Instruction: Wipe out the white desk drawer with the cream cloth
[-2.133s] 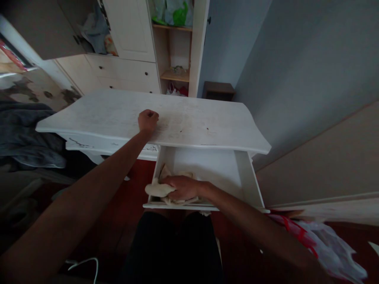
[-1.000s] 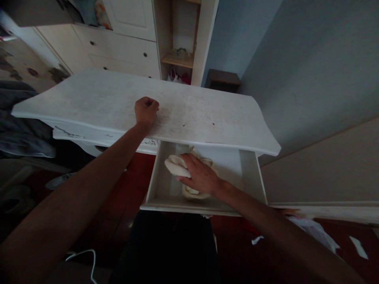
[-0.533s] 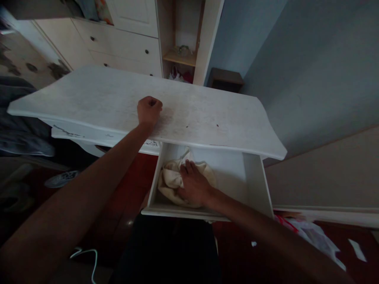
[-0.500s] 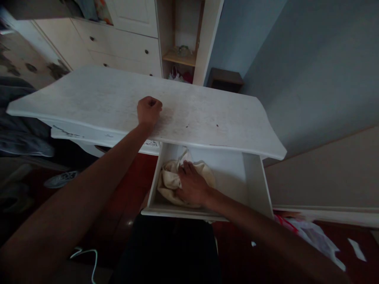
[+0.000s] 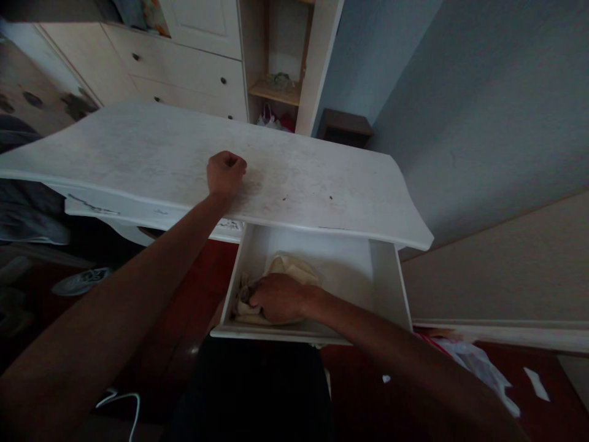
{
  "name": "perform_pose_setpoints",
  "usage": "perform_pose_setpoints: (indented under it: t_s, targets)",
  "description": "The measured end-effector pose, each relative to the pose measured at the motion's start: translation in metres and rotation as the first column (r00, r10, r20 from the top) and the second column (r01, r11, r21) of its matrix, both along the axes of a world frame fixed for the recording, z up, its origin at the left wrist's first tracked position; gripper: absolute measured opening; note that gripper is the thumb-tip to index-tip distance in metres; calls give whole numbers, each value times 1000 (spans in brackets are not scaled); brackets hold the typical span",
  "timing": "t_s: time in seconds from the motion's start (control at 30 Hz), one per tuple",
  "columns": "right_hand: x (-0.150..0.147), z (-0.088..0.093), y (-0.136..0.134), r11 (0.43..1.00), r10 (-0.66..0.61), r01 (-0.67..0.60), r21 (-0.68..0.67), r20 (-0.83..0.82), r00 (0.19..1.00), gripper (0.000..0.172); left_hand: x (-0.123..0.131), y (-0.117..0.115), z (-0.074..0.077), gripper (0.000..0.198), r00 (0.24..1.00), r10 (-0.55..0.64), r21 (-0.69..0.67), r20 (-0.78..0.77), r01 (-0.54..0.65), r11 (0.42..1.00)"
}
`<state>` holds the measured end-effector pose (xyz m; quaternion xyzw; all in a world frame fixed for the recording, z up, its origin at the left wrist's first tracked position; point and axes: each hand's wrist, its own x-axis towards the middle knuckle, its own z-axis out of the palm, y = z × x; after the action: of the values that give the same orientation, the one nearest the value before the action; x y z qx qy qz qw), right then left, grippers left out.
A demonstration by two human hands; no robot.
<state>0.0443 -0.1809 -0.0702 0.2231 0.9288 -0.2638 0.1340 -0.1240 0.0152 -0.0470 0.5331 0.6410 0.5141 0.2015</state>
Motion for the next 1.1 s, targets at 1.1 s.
perform_pose_setpoints:
  t_s: [1.1]
  targets:
    - [222, 22, -85, 545, -810, 693, 472, 84, 580, 74, 1, -2, 5, 9, 1000, 12, -19, -14, -12, 1000]
